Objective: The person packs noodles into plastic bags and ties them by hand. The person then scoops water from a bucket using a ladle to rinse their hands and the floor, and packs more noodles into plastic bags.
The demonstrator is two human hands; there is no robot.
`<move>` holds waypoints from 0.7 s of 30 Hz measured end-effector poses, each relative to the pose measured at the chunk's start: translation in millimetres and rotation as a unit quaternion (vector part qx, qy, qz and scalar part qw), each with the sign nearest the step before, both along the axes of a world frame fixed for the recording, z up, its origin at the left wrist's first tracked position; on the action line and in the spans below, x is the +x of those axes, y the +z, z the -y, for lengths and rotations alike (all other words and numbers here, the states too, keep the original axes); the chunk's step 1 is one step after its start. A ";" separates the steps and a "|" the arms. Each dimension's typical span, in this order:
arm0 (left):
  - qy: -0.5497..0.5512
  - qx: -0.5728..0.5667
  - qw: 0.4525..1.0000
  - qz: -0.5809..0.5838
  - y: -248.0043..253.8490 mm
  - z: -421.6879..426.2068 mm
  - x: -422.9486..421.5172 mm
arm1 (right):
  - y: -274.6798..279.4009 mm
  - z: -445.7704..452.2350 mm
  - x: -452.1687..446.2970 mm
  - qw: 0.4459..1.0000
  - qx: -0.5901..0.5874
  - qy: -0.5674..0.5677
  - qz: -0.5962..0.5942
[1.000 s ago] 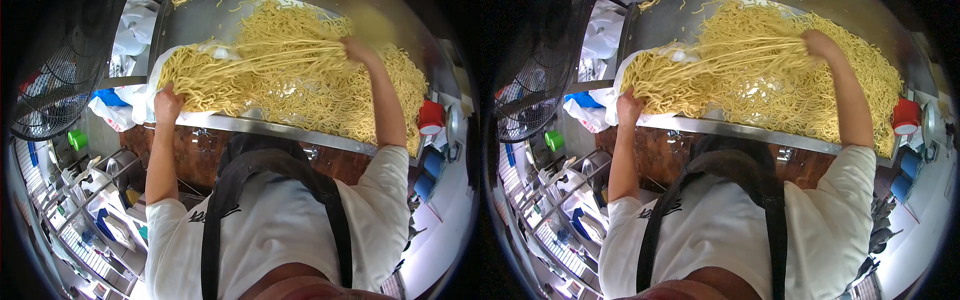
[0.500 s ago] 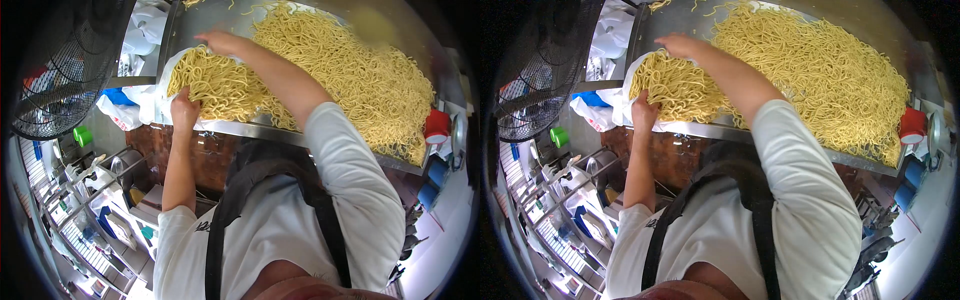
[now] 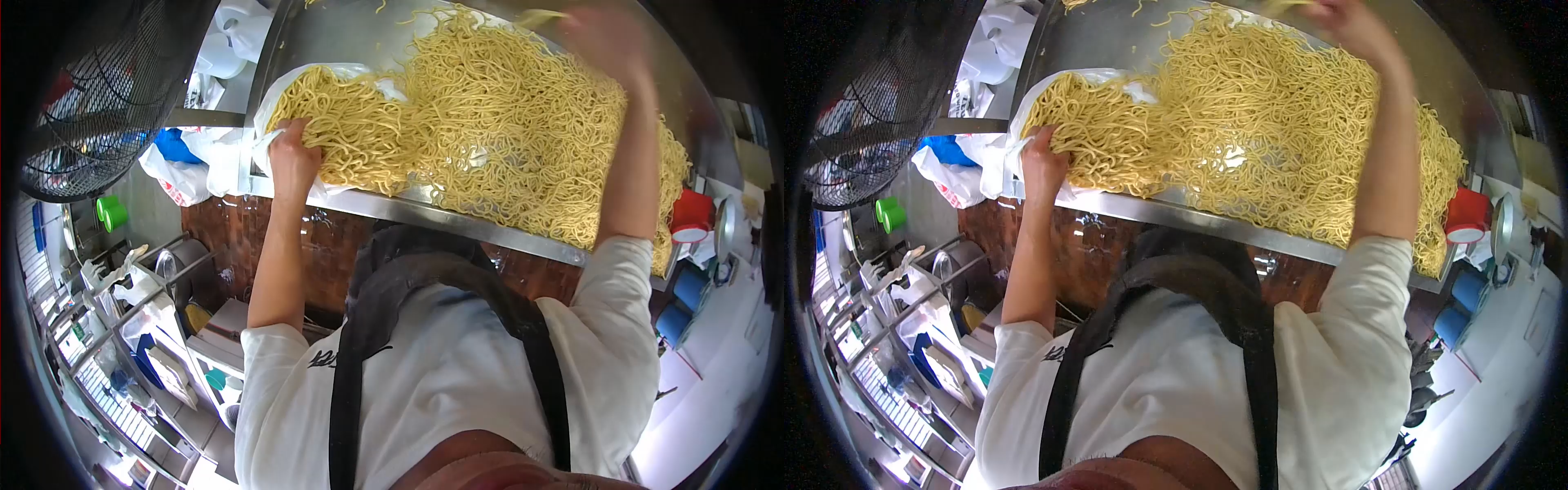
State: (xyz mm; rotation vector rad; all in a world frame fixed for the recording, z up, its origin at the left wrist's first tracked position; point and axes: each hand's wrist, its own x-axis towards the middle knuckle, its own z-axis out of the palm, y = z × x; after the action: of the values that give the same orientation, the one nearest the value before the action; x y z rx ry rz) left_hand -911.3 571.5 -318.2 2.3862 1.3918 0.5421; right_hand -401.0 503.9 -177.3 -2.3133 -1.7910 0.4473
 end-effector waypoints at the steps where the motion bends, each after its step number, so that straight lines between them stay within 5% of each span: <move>1: -0.008 0.005 1.000 -0.002 4.3 1.3 0.5 | -35.7 13.6 86.5 0.992 0.079 0.026 -0.091; 2: -0.018 0.008 1.000 -0.004 9.1 3.5 2.3 | -2.3 43.7 88.3 0.995 0.014 -0.099 0.026; 3: -0.029 0.011 1.000 -0.005 14.0 5.3 3.9 | -22.8 62.9 155.0 0.962 -0.066 -0.104 0.243; 5: 0.004 -0.077 0.996 0.049 26.2 9.3 1.4 | -28.6 91.1 148.6 0.906 -0.125 -0.217 0.342; 9: 0.104 -0.201 0.947 0.229 65.1 21.4 -6.8 | -85.6 87.5 -73.4 0.991 -0.032 -0.132 0.016; 11: 0.156 -0.310 0.842 0.413 92.1 21.8 7.7 | -157.4 86.3 -193.6 0.988 0.026 0.014 -0.151; 13: 0.155 -0.345 0.778 0.501 129.1 13.4 31.4 | -240.9 77.0 -271.1 0.991 0.091 0.044 -0.086; 16: 0.058 -0.358 0.780 0.511 168.5 -0.4 53.5 | -241.3 34.8 -287.7 0.971 0.031 0.001 -0.239; 19: -0.047 -0.345 0.819 0.456 209.3 26.0 72.4 | -206.8 0.6 -239.9 0.961 0.078 0.165 -0.210; 21: -0.127 -0.308 0.818 0.469 228.5 45.2 76.0 | -146.1 -23.0 -239.1 0.949 0.077 0.175 -0.249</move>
State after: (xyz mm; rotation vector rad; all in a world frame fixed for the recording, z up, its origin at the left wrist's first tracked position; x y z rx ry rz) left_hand -835.3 526.3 -89.7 1.3809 0.6265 0.8584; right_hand -640.2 527.0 -323.3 -1.5875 -1.8800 0.8248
